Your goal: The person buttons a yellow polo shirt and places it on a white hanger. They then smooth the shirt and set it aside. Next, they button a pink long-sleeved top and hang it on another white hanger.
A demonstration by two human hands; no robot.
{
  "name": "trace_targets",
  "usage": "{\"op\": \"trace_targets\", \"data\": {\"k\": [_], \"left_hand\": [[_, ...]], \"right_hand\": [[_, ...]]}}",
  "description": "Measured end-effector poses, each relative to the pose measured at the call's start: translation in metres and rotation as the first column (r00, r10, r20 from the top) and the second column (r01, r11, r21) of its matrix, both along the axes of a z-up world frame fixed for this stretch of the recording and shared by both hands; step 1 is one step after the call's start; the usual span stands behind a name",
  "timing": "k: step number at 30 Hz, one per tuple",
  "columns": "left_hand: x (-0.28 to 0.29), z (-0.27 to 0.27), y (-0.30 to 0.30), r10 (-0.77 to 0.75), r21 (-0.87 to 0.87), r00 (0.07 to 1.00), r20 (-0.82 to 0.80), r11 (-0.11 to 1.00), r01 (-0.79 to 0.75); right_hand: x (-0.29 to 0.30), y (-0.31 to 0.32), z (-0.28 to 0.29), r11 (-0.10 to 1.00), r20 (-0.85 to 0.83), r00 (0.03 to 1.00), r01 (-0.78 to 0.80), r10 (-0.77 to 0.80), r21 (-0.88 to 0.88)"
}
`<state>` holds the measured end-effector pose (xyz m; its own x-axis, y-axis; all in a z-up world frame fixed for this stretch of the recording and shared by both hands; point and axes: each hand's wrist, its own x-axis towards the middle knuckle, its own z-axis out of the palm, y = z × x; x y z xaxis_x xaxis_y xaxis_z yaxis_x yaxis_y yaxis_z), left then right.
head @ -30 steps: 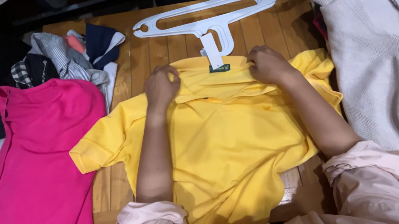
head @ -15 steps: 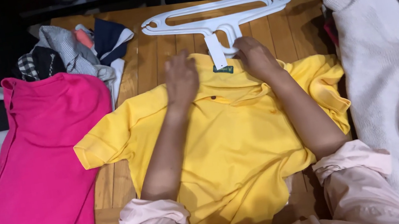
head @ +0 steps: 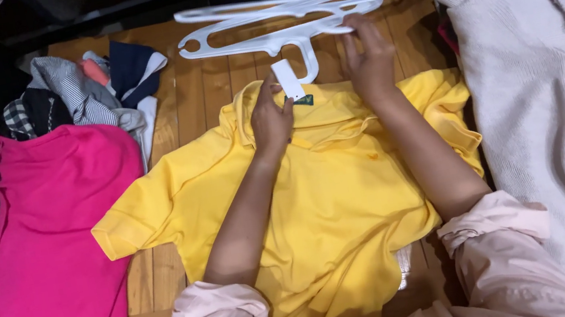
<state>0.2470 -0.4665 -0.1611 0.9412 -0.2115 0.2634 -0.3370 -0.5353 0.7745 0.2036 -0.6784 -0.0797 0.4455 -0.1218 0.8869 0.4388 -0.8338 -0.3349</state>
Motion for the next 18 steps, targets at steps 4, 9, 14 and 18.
{"op": "trace_targets", "data": {"k": [4, 9, 14, 18], "left_hand": [[0.001, 0.006, -0.001, -0.060, -0.013, 0.993, -0.102, 0.998, 0.059], [0.018, 0.001, -0.014, 0.080, 0.133, 0.988, -0.136, 0.989, -0.062], [0.020, -0.004, -0.012, -0.015, 0.067, 0.991, -0.133, 0.997, 0.024], [0.020, -0.019, 0.010, -0.408, -0.185, 0.913, 0.019, 0.896, 0.404]], "right_hand": [[-0.024, 0.006, 0.053, 0.999, 0.044, 0.999, 0.027, -0.028, 0.016], [-0.044, 0.010, 0.092, 0.996, 0.063, 0.998, -0.020, 0.015, 0.087], [-0.055, -0.001, 0.103, 0.992, 0.022, 1.000, -0.002, -0.001, 0.126], [-0.067, 0.001, 0.116, 0.990, -0.004, 0.999, 0.043, -0.043, 0.135]]}}
